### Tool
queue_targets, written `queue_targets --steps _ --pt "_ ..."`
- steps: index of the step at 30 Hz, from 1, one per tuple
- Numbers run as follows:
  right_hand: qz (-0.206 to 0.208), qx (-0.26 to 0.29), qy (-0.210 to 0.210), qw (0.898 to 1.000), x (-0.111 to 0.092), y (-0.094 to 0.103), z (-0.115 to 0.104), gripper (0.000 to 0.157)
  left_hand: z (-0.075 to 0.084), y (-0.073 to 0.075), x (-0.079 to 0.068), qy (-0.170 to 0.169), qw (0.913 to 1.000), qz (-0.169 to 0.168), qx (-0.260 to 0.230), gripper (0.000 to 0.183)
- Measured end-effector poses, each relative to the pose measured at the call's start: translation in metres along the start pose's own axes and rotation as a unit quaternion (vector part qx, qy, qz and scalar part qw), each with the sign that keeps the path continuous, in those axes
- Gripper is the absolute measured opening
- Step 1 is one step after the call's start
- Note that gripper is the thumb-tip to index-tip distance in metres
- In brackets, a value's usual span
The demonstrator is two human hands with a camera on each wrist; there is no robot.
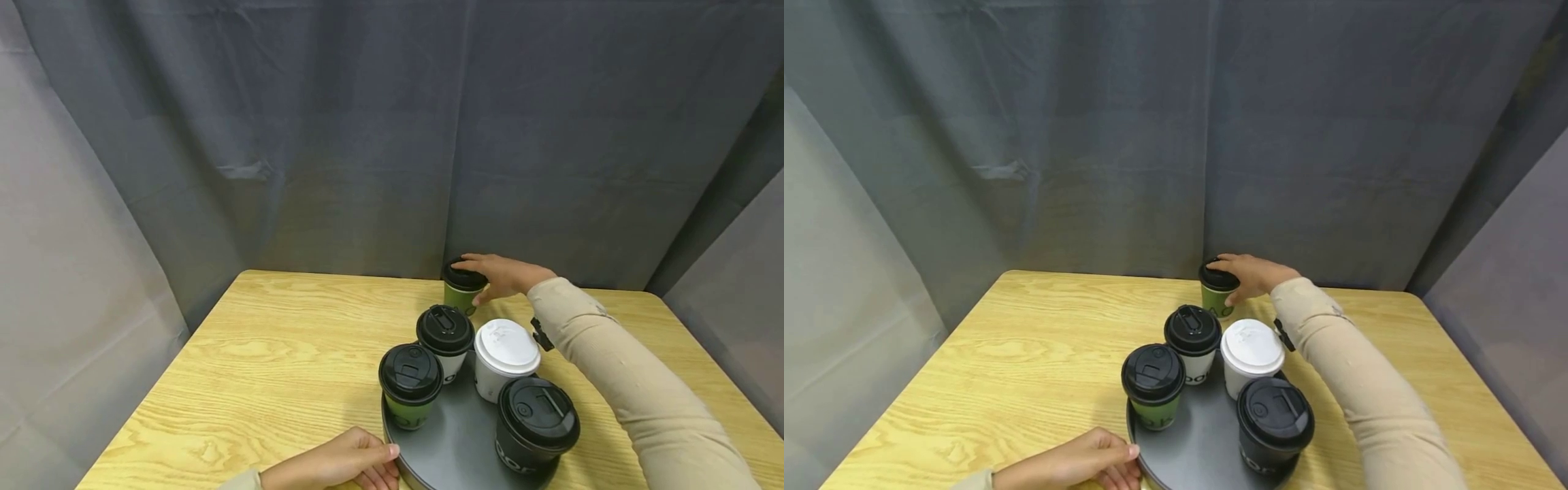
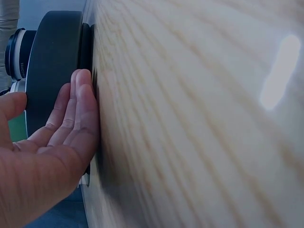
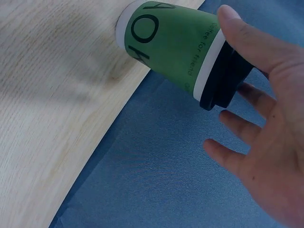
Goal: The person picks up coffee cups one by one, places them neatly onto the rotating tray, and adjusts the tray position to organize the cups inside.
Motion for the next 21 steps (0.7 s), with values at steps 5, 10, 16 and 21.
queue_targets --steps 5,10,16,21 --pt "0.021 0.008 0.002 1.0 -0.0006 0.0032 -0.0008 0.079 -0.0001 0.0011 0.001 0.002 1.0 0.0 0.001 0.049" --pt "0.003 0.017 0.005 1.0 0.0004 -0.003 -0.0017 0.091 -0.0022 0.0015 0.0024 0.01 0.9998 0.011 0.011 0.048" --pt "0.014 0.018 -0.008 1.0 0.0 -0.002 -0.001 0.082 -0.0035 0.0025 0.0035 0.011 0.9995 0.023 0.018 0.048" --pt "0.029 0.013 -0.01 0.999 0.0002 -0.0004 -0.0007 0.075 -0.0032 0.0026 0.0028 0.019 0.9994 0.026 0.013 0.048"
Point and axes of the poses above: each hand's wrist, its own x-axis towards the middle knuckle, its own y-axis out of the back of the hand, z = x × y, the point moved 5 cm from there along x, towards the middle knuckle, and after that the axes turned 13 degrees about y, right-handed, at the moved point
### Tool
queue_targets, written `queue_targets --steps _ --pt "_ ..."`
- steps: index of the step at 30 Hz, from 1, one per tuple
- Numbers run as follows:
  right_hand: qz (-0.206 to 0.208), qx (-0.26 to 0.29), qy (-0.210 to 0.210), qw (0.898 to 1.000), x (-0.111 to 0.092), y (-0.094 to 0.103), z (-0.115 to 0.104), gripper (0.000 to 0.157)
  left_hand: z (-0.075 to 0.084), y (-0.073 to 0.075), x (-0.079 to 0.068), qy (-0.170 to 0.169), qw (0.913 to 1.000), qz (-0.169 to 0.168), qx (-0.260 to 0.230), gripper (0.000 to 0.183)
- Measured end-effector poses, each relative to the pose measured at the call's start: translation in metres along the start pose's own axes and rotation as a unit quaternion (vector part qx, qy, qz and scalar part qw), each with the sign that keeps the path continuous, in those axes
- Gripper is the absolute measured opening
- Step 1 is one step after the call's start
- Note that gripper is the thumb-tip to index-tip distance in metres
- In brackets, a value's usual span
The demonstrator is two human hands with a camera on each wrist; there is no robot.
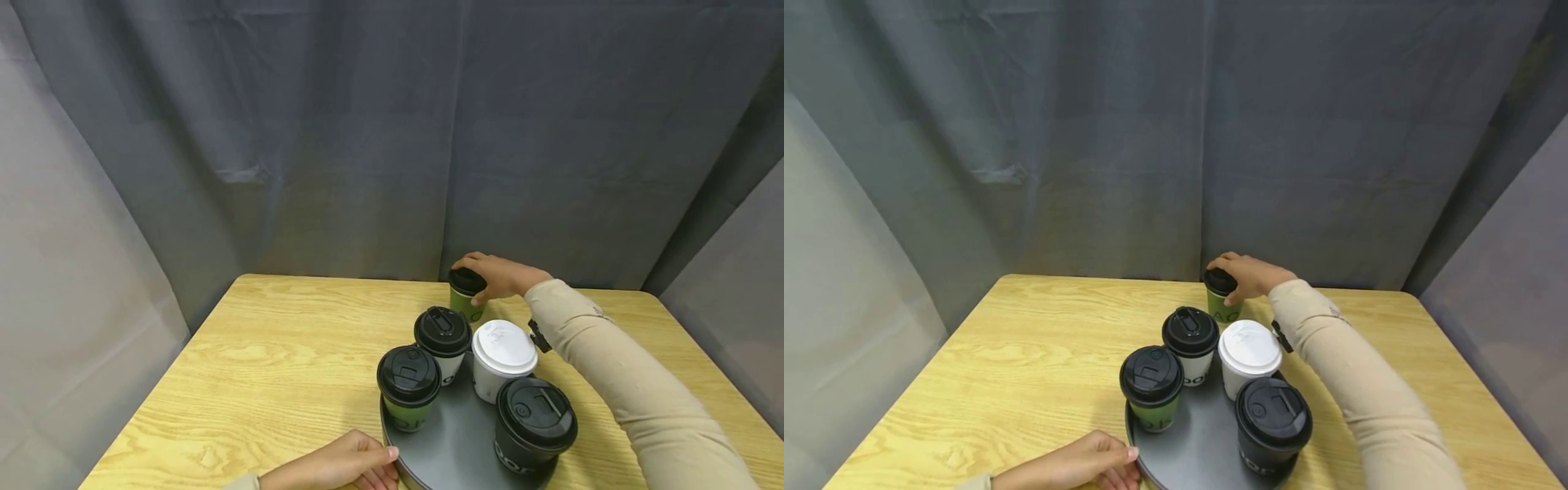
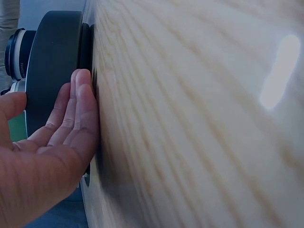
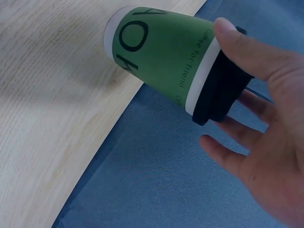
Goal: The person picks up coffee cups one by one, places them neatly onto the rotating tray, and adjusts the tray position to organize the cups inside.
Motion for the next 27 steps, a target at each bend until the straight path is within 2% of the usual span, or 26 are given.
queue_targets --steps 8,15,21,27 --pt "-0.005 -0.023 0.008 1.0 0.001 -0.006 0.003 0.084 0.001 0.0 -0.002 0.002 1.0 -0.003 -0.004 0.048" --pt "0.017 -0.027 0.004 0.999 -0.002 -0.005 0.005 0.082 0.001 0.0 -0.001 -0.006 1.0 -0.004 0.001 0.048" --pt "0.022 -0.016 -0.02 0.999 -0.009 -0.003 0.013 0.081 0.001 0.001 0.001 -0.007 1.0 -0.001 0.003 0.048" --pt "0.022 -0.017 -0.051 0.998 -0.025 0.001 0.024 0.082 0.002 0.001 0.003 -0.007 1.0 0.001 0.003 0.049"
Point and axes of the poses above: each hand's wrist, its own x-axis towards the middle knuckle, its own y-axis out of the back of the hand, z = x × y, the point moved 5 cm from there along x, towards the middle knuckle, and after that the axes turned 13 degrees about y, right-handed, at the moved point
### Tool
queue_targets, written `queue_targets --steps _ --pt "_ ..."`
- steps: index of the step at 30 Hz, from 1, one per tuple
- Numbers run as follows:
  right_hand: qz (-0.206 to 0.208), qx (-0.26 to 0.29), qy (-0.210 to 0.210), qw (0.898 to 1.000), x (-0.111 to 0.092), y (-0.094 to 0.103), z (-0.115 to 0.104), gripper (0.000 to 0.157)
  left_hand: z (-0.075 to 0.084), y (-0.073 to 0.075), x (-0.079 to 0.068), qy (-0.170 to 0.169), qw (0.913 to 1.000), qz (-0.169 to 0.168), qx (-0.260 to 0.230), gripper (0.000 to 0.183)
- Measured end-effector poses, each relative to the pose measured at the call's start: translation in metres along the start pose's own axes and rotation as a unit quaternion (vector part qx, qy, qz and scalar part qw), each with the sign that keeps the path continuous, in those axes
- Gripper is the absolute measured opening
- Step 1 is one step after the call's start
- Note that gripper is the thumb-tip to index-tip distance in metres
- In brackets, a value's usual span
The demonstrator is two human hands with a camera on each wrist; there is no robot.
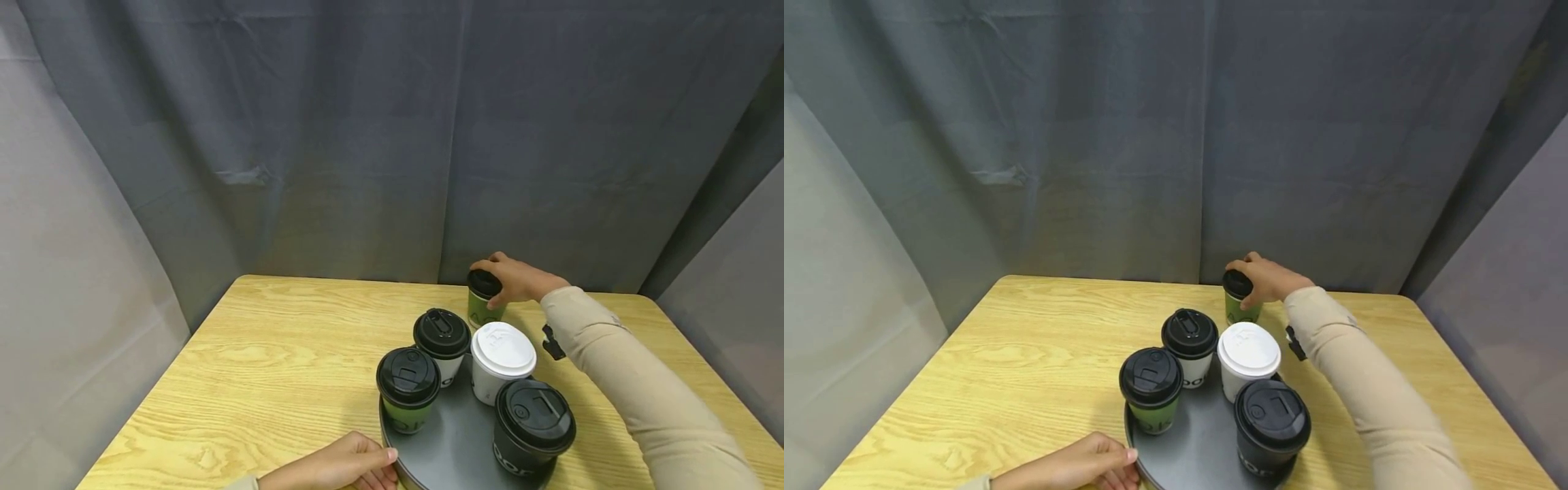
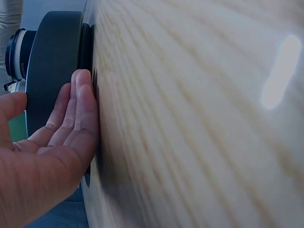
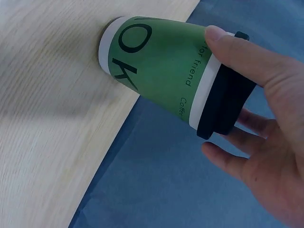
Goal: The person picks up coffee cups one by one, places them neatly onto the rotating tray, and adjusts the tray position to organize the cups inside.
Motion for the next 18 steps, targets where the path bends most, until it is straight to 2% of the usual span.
queue_targets --steps 11,18 --pt "0.047 0.024 -0.03 0.998 -0.045 0.003 0.027 0.088 0.0 0.0 0.004 -0.005 1.0 -0.003 0.001 0.049" --pt "0.064 0.023 -0.049 0.996 -0.082 0.006 0.034 0.088 0.001 -0.001 0.004 -0.003 1.0 -0.003 0.005 0.049"
Point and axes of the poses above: each hand's wrist, its own x-axis towards the middle knuckle, its own y-axis out of the back of the hand, z = x × y, the point moved 5 cm from there along x, towards the middle knuckle, and after that the axes turned 13 degrees about y, right-handed, at the moved point
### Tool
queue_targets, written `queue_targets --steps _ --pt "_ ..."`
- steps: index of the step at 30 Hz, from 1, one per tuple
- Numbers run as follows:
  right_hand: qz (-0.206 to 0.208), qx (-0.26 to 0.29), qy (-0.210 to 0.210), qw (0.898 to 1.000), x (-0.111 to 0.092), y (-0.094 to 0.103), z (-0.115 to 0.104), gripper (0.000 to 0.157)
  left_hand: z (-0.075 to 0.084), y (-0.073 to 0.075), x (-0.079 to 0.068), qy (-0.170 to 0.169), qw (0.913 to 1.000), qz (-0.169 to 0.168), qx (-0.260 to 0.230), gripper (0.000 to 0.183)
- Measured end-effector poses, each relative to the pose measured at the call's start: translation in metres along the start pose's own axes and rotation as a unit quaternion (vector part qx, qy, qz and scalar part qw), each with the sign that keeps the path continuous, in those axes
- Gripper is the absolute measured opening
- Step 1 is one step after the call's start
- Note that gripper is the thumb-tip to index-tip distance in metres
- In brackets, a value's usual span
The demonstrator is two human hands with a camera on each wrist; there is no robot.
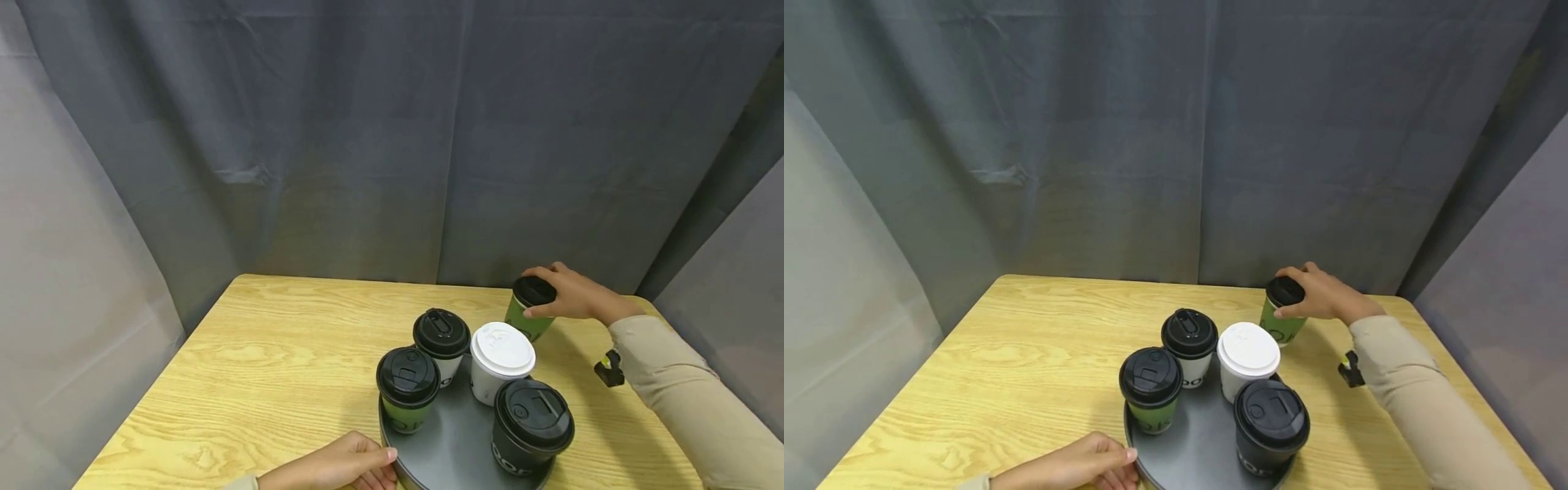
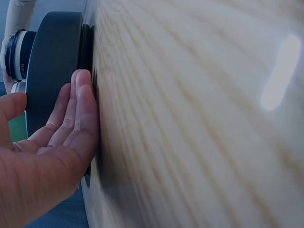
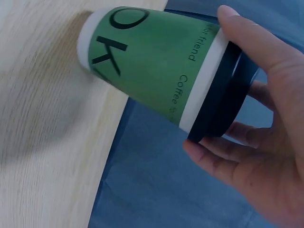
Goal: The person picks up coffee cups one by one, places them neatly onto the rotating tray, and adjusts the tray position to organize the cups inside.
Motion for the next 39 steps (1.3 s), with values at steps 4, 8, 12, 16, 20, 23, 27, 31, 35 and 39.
queue_targets --steps 4,8,12,16,20,23,27,31,35,39 --pt "0.011 -0.012 0.0 1.0 -0.021 0.005 0.0 0.088 0.0 -0.001 0.001 -0.002 1.0 -0.003 -0.001 0.049" --pt "0.022 -0.02 0.005 1.0 -0.045 0.006 -0.001 0.089 0.001 -0.002 0.002 -0.005 1.0 -0.004 0.003 0.049" --pt "0.034 -0.025 0.013 0.999 -0.071 0.002 -0.002 0.088 0.002 -0.002 0.002 -0.005 1.0 -0.004 0.004 0.049" --pt "0.045 -0.022 0.014 0.999 -0.098 -0.004 -0.006 0.086 0.002 -0.003 0.002 -0.001 1.0 -0.002 0.005 0.048" --pt "0.049 -0.019 0.014 0.999 -0.121 -0.009 -0.014 0.085 0.001 -0.004 0.001 0.002 1.0 -0.001 0.008 0.048" --pt "0.052 -0.028 0.007 0.998 -0.137 -0.012 -0.022 0.085 0.001 -0.003 0.001 0.003 1.0 -0.004 0.006 0.049" --pt "0.049 -0.025 -0.007 0.998 -0.153 -0.016 -0.034 0.087 0.0 -0.004 0.001 0.0 0.9999 -0.014 0.001 0.05" --pt "0.042 -0.025 -0.004 0.999 -0.167 -0.022 -0.046 0.087 0.0 -0.004 0.002 -0.003 0.9998 -0.017 -0.002 0.05" --pt "0.032 -0.041 0.005 0.999 -0.178 -0.029 -0.058 0.087 0.001 -0.004 0.0 -0.012 0.9996 -0.024 -0.005 0.051" --pt "0.017 -0.033 0.029 0.999 -0.189 -0.04 -0.072 0.084 0.002 -0.004 -0.001 -0.018 0.9994 -0.028 -0.006 0.051"
Point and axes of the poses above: each hand's wrist, its own x-axis towards the middle knuckle, its own y-axis out of the back of the hand, z = x × y, the point moved 5 cm from there along x, towards the middle knuckle, and after that the axes turned 13 degrees about y, right-handed, at the moved point
